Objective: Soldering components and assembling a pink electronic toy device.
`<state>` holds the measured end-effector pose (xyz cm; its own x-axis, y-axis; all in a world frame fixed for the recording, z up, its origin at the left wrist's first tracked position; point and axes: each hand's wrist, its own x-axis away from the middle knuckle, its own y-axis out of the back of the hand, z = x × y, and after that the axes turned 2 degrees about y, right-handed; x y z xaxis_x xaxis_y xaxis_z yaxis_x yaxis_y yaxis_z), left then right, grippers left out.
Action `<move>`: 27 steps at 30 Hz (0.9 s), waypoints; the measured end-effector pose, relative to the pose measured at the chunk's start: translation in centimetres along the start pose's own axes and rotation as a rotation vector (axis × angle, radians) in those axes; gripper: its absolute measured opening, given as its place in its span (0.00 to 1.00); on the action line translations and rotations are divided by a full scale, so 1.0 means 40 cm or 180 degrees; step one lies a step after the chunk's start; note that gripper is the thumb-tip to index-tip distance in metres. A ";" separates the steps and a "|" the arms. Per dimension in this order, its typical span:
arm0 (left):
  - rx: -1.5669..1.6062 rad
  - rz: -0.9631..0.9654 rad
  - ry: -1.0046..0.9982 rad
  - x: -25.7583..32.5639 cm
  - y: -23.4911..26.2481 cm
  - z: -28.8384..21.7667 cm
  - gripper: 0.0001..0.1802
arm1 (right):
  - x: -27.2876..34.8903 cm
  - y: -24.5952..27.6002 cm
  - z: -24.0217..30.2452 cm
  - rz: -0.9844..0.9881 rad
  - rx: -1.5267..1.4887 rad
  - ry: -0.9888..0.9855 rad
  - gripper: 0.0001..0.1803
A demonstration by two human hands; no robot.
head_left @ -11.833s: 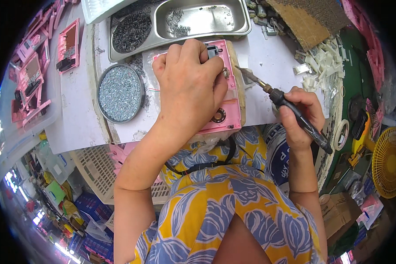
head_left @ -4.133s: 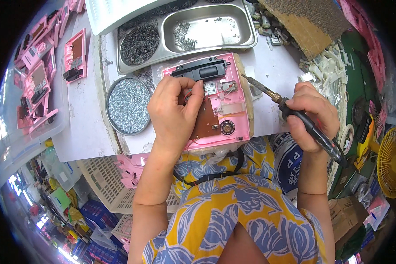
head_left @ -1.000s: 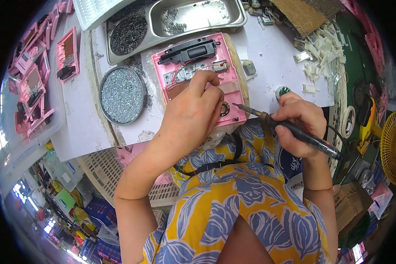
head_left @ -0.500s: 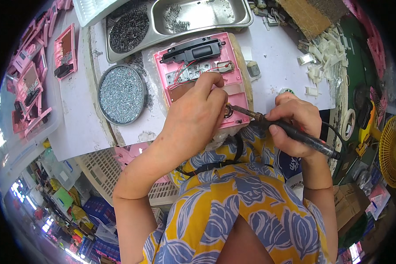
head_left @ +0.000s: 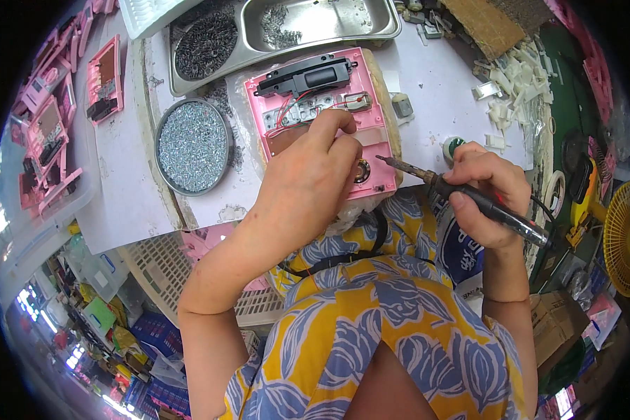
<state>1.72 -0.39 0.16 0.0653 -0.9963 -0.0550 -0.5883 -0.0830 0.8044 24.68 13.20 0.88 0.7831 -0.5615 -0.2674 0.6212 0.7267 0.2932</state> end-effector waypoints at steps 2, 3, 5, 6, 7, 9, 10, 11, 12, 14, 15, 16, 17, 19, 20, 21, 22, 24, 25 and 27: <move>0.0018 -0.0007 0.0014 0.004 0.000 0.002 0.08 | 0.000 0.004 -0.007 0.0014 -0.0009 0.0077 0.12; 0.0047 -0.0011 -0.0001 0.004 -0.001 0.003 0.08 | -0.001 0.007 -0.006 0.0002 -0.0008 0.0089 0.12; 0.0105 -0.0017 -0.0032 0.003 -0.002 0.005 0.07 | -0.005 0.011 -0.002 0.0008 0.0010 0.0117 0.11; 0.0067 -0.0016 -0.0044 0.003 -0.002 0.005 0.07 | -0.008 0.009 -0.002 0.0030 0.0018 0.0135 0.11; 0.0029 -0.0015 -0.0057 0.003 -0.002 0.005 0.07 | -0.010 0.009 -0.003 0.0076 0.0042 0.0153 0.11; -0.0038 0.0013 -0.0095 0.000 0.000 0.004 0.07 | -0.014 0.010 -0.004 0.0187 0.0108 0.0188 0.11; -0.0067 0.0039 -0.0120 -0.003 0.003 0.002 0.07 | -0.015 0.011 -0.004 0.0253 0.0148 0.0206 0.11; -0.0096 0.0066 -0.0146 -0.007 0.006 0.000 0.08 | -0.017 0.010 -0.004 0.0269 0.0168 0.0205 0.11; -0.0137 0.0132 -0.0158 -0.011 0.012 -0.003 0.08 | -0.019 0.008 -0.003 0.0291 0.0180 0.0206 0.11; -0.0217 0.0263 -0.0186 -0.023 0.024 -0.010 0.08 | -0.021 0.007 -0.002 0.0339 0.0216 0.0216 0.12; -0.0283 0.0296 -0.0234 -0.027 0.027 -0.010 0.09 | -0.022 0.007 -0.002 0.0367 0.0240 0.0223 0.12; -0.0350 0.0329 -0.0282 -0.031 0.028 -0.009 0.09 | -0.022 0.007 -0.002 0.0394 0.0264 0.0231 0.12; -0.0417 0.0362 -0.0330 -0.034 0.030 -0.010 0.09 | -0.022 0.004 -0.001 0.0392 0.0251 0.0225 0.12; -0.0363 0.0387 -0.0413 -0.044 0.037 -0.019 0.08 | -0.023 0.000 0.000 0.0378 0.0235 0.0201 0.12; -0.0337 0.0400 -0.0453 -0.050 0.041 -0.022 0.07 | -0.022 0.001 -0.001 0.0390 0.0242 0.0187 0.12; -0.0370 0.0488 -0.0430 -0.054 0.046 -0.023 0.07 | -0.022 0.002 -0.002 0.0403 0.0245 0.0175 0.12; -0.0402 0.0577 -0.0407 -0.058 0.051 -0.022 0.07 | -0.022 0.003 -0.003 0.0416 0.0247 0.0163 0.12; -0.0401 0.0670 -0.0388 -0.061 0.057 -0.020 0.07 | -0.021 0.003 -0.004 0.0398 0.0262 0.0116 0.13; -0.0367 0.0675 -0.0393 -0.062 0.059 -0.019 0.06 | -0.021 0.004 -0.004 0.0389 0.0271 0.0092 0.13; -0.0349 0.0674 -0.0404 -0.063 0.060 -0.019 0.06 | -0.021 0.004 -0.005 0.0377 0.0266 0.0084 0.13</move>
<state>0.75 1.95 2.70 -0.1557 -0.9864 0.0532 -0.4869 0.1235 0.8647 24.11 13.87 0.96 0.8507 -0.4624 -0.2501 0.5257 0.7512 0.3992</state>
